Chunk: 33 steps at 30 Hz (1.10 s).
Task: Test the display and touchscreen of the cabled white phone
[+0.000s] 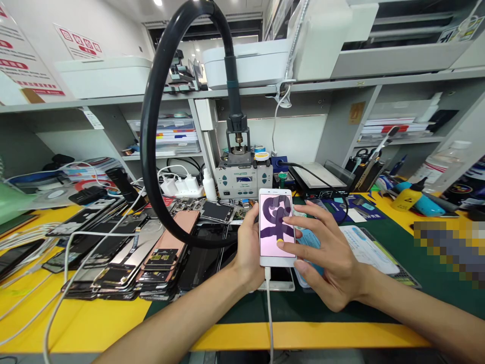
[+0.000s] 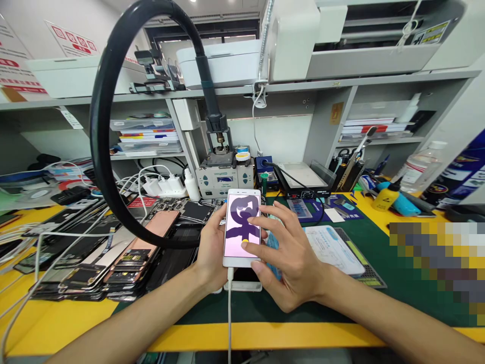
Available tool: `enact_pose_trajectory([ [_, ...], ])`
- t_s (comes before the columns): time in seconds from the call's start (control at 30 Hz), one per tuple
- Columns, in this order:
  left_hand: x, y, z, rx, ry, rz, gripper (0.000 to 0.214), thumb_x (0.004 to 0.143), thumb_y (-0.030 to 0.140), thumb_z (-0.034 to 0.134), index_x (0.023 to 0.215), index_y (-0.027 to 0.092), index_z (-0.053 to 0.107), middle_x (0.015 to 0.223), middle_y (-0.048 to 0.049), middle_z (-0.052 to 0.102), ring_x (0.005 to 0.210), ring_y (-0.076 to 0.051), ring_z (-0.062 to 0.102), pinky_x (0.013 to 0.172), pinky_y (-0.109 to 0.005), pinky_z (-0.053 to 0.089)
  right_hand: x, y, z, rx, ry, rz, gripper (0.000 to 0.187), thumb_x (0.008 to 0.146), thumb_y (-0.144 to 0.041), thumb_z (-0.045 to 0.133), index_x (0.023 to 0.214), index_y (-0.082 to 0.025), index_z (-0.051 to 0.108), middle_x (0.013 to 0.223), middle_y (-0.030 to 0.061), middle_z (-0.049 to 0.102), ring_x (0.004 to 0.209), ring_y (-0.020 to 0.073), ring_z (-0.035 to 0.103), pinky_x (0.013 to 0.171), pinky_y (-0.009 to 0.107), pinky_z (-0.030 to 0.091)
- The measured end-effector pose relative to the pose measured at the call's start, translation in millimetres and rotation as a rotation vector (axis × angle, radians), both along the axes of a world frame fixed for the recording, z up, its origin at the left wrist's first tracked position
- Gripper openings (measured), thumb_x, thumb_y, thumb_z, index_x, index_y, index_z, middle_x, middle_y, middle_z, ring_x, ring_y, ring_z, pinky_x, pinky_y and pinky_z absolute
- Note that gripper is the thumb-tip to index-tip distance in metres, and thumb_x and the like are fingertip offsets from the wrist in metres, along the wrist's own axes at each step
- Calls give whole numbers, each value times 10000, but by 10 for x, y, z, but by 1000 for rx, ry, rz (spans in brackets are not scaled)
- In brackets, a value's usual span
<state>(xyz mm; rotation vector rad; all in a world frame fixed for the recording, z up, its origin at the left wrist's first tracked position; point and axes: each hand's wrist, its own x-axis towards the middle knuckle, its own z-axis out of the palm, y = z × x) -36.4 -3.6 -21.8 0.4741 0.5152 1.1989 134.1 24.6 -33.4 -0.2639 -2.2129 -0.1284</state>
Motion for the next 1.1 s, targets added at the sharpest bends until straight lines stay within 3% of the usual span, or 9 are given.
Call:
enact_pose_trajectory([
  [0.67,1,-3,-8,-5,-40,-22,540,871,566,481,1065,111,696,794,-111,711,717,-224,676,690,-328,529,-45,-66,25,-3,-79,12,407,721,-215,600,1121,-203,674,1307,134,496,1296,400,376,1026,694,297],
  [1.1,7,-4,-34,44,-51,-38,573,869,583,469,1101,106,684,784,-113,714,714,-227,675,692,-324,517,-25,-56,12,4,-34,-14,332,708,-179,589,1015,-178,715,1312,138,516,1276,403,414,1029,673,318],
])
